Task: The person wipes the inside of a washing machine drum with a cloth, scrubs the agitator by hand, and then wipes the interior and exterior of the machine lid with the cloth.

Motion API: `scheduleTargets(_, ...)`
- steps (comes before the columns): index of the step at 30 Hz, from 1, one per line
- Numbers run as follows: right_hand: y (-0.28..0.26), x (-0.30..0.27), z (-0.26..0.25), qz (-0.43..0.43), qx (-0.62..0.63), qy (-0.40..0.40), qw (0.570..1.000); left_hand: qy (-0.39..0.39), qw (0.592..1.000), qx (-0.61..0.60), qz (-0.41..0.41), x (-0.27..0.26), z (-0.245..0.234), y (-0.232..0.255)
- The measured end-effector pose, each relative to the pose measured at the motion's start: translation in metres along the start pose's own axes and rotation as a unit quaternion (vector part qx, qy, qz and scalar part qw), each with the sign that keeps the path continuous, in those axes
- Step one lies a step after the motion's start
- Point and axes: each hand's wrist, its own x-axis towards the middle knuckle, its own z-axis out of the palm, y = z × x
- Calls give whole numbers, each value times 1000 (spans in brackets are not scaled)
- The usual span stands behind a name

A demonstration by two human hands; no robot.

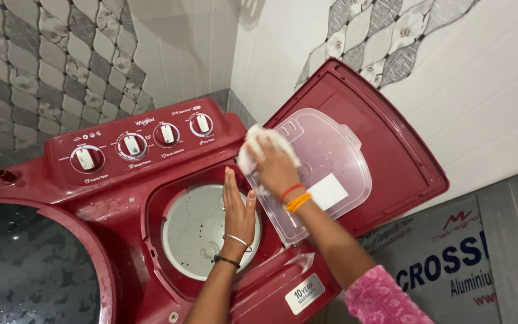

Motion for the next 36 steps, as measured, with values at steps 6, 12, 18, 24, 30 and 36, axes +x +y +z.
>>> scheduleTargets(6, 49, -1, -58, 64, -191, 158, 967, -3, 1000, 2, -3, 0, 0, -1)
scheduleTargets(12, 15, -1, -32, 115, -96, 131, 980, -1, 1000, 7, 4, 3, 0, -1)
scheduleTargets(18, -39, -36, 29, -15, -36, 80, 996, -5, 1000, 0, 28, 6, 1, 3)
scheduleTargets(24, 6, -19, 4, -1, -38, 17, 999, -31, 1000, -3, -2, 0, 4, 5)
scheduleTargets(30, 55, -15, -65, 22, -186, 114, 976, -37, 999, 5, -6, -1, 5, 5)
scheduleTargets(36, 33, -95, -109, 134, -151, 45, 978, -70, 996, 49, -38, 2, 9, -1)
